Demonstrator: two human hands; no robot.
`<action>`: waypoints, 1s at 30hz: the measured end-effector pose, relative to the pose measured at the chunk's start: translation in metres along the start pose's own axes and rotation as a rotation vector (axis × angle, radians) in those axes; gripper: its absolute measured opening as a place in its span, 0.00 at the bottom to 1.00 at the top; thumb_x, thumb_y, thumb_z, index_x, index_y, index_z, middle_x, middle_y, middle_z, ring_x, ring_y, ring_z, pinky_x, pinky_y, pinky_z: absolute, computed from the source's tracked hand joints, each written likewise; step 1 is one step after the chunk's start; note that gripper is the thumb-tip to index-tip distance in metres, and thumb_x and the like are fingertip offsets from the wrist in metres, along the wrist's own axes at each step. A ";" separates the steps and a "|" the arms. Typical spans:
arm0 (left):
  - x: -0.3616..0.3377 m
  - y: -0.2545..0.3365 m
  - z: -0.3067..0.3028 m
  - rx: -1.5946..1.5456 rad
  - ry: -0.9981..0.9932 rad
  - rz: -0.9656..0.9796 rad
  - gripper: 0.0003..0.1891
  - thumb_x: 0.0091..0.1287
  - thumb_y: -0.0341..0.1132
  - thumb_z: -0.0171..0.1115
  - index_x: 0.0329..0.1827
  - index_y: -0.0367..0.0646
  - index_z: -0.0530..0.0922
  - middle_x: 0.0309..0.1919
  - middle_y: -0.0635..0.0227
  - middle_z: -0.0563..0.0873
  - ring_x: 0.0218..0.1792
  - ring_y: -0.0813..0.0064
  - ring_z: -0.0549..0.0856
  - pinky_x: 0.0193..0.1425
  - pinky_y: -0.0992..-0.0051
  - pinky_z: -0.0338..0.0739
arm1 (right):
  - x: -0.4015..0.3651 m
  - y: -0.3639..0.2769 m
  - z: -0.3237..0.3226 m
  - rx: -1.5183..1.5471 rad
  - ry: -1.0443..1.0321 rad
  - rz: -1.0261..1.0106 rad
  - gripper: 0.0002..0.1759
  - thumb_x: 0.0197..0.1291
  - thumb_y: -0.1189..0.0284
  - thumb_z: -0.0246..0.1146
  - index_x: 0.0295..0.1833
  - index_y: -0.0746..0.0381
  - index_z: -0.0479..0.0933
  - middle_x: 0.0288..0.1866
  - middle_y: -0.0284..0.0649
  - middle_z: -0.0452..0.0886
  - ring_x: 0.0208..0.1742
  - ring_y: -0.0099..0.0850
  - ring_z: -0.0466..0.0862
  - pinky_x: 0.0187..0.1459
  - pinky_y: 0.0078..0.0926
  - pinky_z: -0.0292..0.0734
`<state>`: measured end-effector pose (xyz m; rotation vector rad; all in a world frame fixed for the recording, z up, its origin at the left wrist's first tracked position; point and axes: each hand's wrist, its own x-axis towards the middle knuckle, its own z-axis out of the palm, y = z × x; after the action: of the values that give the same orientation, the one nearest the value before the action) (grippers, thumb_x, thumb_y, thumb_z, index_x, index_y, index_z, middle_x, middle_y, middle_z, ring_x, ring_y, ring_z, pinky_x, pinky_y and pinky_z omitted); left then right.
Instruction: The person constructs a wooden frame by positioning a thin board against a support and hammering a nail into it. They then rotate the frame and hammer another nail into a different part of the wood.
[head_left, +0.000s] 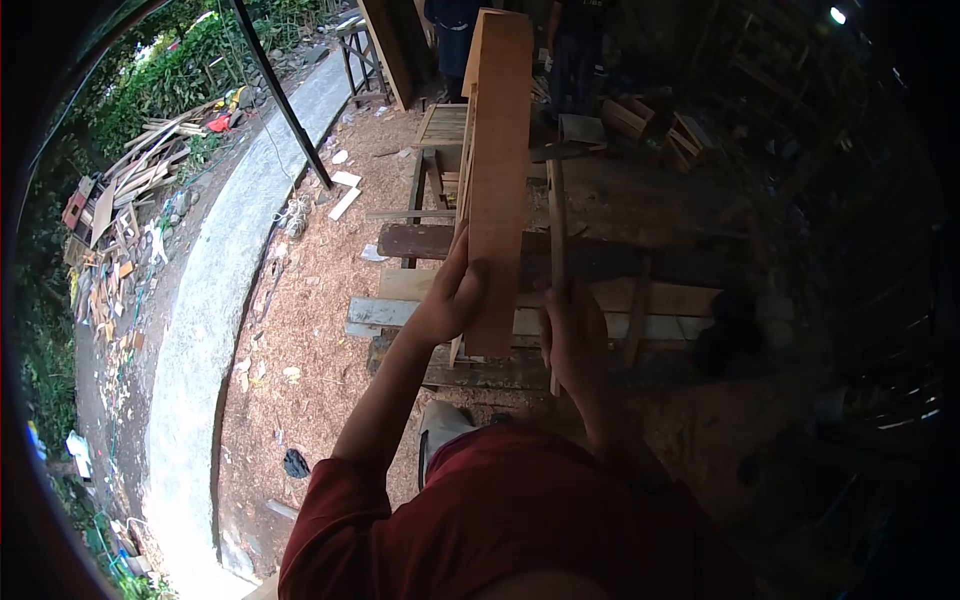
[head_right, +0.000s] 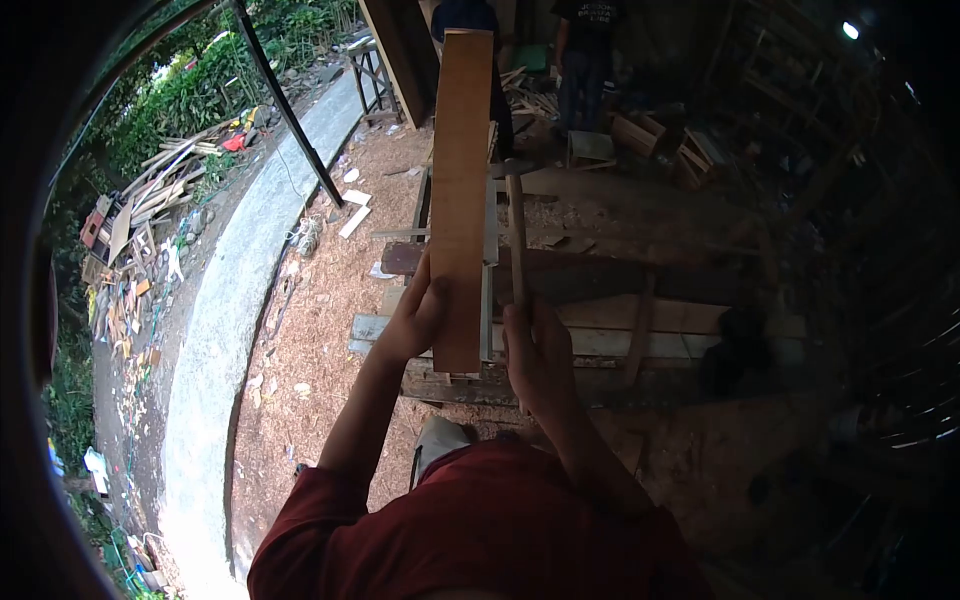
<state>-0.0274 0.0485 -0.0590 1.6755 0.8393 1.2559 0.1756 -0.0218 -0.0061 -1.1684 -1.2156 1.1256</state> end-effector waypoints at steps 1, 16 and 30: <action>0.002 0.006 0.002 0.005 -0.003 -0.009 0.31 0.81 0.33 0.46 0.84 0.29 0.53 0.84 0.46 0.56 0.85 0.54 0.55 0.86 0.63 0.49 | -0.010 -0.012 -0.011 -0.021 -0.052 0.048 0.13 0.79 0.65 0.57 0.54 0.64 0.76 0.25 0.29 0.72 0.22 0.18 0.70 0.24 0.22 0.65; 0.002 0.018 0.000 -0.009 -0.025 -0.063 0.30 0.80 0.30 0.45 0.83 0.30 0.54 0.82 0.48 0.60 0.84 0.58 0.59 0.84 0.66 0.53 | -0.084 0.000 -0.051 -0.308 -0.323 -0.116 0.32 0.76 0.75 0.54 0.83 0.61 0.60 0.69 0.58 0.78 0.64 0.47 0.84 0.61 0.36 0.78; 0.004 0.009 0.003 -0.010 -0.033 -0.013 0.31 0.82 0.30 0.45 0.84 0.29 0.50 0.84 0.46 0.56 0.85 0.57 0.56 0.84 0.66 0.53 | -0.099 -0.020 -0.043 -0.423 -0.283 -0.008 0.34 0.76 0.76 0.53 0.85 0.59 0.59 0.63 0.56 0.83 0.49 0.38 0.89 0.53 0.33 0.81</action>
<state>-0.0230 0.0472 -0.0499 1.6761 0.8215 1.2185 0.2152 -0.1237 0.0059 -1.3435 -1.7359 1.0825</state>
